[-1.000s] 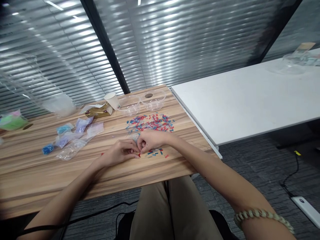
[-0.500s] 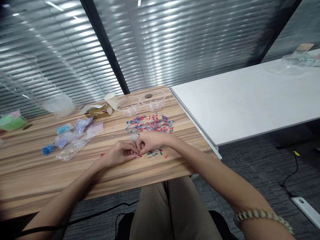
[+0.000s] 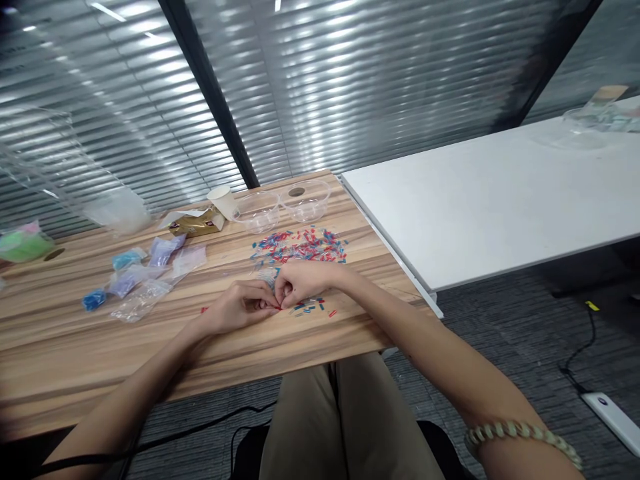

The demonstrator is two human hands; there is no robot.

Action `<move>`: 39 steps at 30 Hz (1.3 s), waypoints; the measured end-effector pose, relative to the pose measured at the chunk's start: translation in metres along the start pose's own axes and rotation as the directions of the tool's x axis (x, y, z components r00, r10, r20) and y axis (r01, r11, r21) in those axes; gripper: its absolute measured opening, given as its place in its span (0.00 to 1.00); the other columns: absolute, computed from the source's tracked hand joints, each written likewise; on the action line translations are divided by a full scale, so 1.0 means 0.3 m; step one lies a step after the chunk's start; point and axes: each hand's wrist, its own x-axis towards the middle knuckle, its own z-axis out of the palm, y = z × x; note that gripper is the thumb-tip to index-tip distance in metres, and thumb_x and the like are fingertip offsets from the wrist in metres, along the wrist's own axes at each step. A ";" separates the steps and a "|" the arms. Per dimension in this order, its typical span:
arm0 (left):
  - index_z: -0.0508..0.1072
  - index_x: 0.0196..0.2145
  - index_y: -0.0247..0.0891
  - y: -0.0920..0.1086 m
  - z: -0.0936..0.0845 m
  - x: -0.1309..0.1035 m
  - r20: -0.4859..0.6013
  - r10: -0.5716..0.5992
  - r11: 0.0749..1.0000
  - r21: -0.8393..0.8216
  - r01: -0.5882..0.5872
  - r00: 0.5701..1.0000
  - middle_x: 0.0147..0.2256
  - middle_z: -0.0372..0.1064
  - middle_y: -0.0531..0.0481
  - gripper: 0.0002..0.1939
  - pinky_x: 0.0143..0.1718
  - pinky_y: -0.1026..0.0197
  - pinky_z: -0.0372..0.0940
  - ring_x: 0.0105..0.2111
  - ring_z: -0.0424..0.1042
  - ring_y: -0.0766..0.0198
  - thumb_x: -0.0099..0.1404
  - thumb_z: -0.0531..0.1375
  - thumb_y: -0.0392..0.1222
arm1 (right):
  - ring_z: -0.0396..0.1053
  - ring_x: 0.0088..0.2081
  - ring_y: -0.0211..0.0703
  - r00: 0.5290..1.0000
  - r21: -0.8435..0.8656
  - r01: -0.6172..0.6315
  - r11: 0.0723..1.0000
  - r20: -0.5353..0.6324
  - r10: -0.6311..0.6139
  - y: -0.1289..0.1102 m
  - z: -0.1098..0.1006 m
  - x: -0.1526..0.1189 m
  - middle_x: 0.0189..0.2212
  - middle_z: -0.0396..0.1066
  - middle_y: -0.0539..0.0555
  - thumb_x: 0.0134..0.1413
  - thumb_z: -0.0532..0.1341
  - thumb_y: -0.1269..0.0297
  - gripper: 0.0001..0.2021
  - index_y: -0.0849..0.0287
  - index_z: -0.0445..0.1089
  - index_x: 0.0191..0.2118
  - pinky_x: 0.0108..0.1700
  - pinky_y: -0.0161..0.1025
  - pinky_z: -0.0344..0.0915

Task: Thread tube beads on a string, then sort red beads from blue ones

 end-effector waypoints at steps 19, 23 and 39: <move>0.76 0.35 0.34 -0.002 -0.034 -0.006 0.077 -0.057 0.998 -0.022 0.058 0.995 0.34 0.73 0.46 0.08 0.36 0.67 0.64 0.33 0.71 0.67 0.64 0.57 0.37 | 0.61 0.22 0.31 0.999 -0.043 0.024 0.999 -0.030 -0.026 0.005 0.017 0.016 0.22 0.69 0.48 0.44 0.60 0.71 0.07 0.62 0.75 0.31 0.25 0.29 0.53; 0.76 0.35 0.34 -0.007 -0.028 -0.006 0.070 -0.062 0.998 -0.019 0.064 0.996 0.34 0.73 0.46 0.08 0.37 0.66 0.64 0.34 0.71 0.67 0.64 0.56 0.38 | 0.61 0.22 0.30 0.999 -0.057 0.039 0.998 -0.033 -0.041 0.008 0.019 0.017 0.21 0.69 0.48 0.44 0.60 0.72 0.07 0.62 0.75 0.30 0.25 0.29 0.53; 0.75 0.35 0.34 -0.001 -0.010 -0.001 0.040 -0.053 0.998 -0.017 0.054 0.998 0.33 0.72 0.46 0.07 0.34 0.66 0.63 0.31 0.70 0.67 0.62 0.58 0.37 | 0.63 0.23 0.32 0.997 -0.097 0.036 0.995 -0.069 -0.042 0.009 0.028 0.019 0.23 0.71 0.49 0.45 0.61 0.68 0.06 0.61 0.75 0.30 0.26 0.29 0.54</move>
